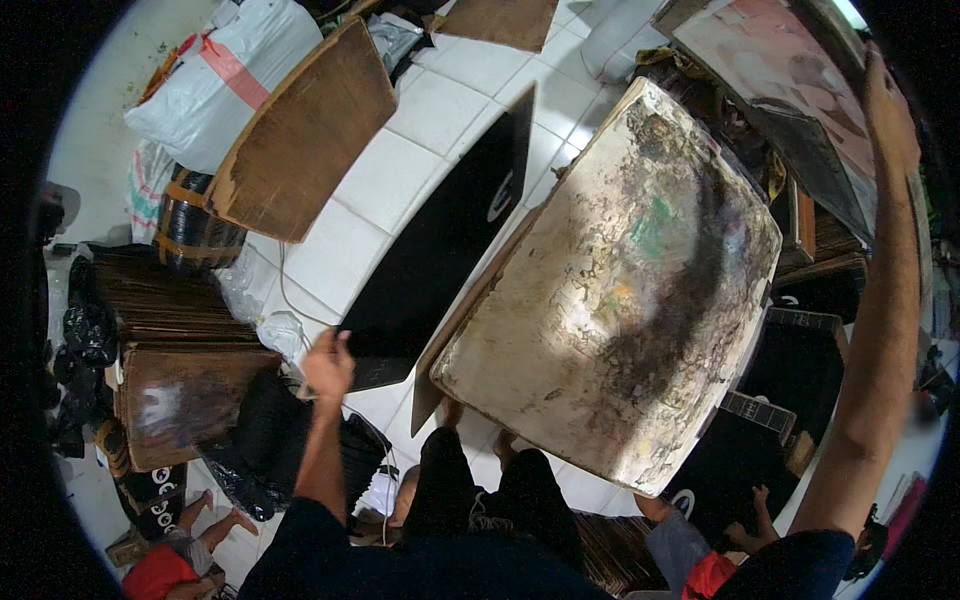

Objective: The person operates a manual screen printing press to print a logo onto black fabric. They repeatedly pull the squeegee across the screen, lift the press frame, and place printed fabric aside. The person also wipes the screen with a sponge to clean ink residue.

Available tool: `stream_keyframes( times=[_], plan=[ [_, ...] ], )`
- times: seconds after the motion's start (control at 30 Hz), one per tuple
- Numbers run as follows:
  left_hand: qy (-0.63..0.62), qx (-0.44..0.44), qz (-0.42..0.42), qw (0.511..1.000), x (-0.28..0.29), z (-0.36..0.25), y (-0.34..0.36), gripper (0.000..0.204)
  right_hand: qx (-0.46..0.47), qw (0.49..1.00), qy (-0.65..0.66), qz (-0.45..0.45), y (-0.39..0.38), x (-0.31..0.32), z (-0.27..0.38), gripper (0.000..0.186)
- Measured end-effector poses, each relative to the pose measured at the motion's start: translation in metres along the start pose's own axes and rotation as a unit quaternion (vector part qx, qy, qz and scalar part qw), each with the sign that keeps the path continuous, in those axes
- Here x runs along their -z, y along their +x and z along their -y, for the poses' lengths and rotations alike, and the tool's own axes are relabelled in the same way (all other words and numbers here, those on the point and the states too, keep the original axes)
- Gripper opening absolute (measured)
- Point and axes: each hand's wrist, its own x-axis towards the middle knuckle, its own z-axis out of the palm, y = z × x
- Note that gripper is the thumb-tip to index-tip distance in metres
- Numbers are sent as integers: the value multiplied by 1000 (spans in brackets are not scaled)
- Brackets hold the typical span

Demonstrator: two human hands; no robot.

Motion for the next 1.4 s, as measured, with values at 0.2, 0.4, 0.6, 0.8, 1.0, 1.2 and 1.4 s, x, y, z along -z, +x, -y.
stream_keyframes(
  times=[0.2,0.4,0.6,0.8,1.0,1.2,1.4],
  plan=[
    [-88,42,-114,989,285,4,62,25,-45,993,82,67,-21,50,42,84],
    [-159,50,-228,959,578,77,88,27,-20,993,87,75,-29,69,54,76],
    [-172,92,-208,958,556,151,74,32,-26,995,79,46,-44,80,61,72],
    [-292,141,-125,938,288,109,52,28,-6,995,101,3,-71,76,58,73],
    [-265,165,192,930,78,-10,42,36,13,994,100,34,-84,96,64,72],
    [-344,47,334,876,-25,-121,15,53,-8,992,123,-11,-76,106,68,52],
    [-263,-2,331,906,-21,-177,16,54,3,988,153,-28,-36,91,61,58]
  ],
)
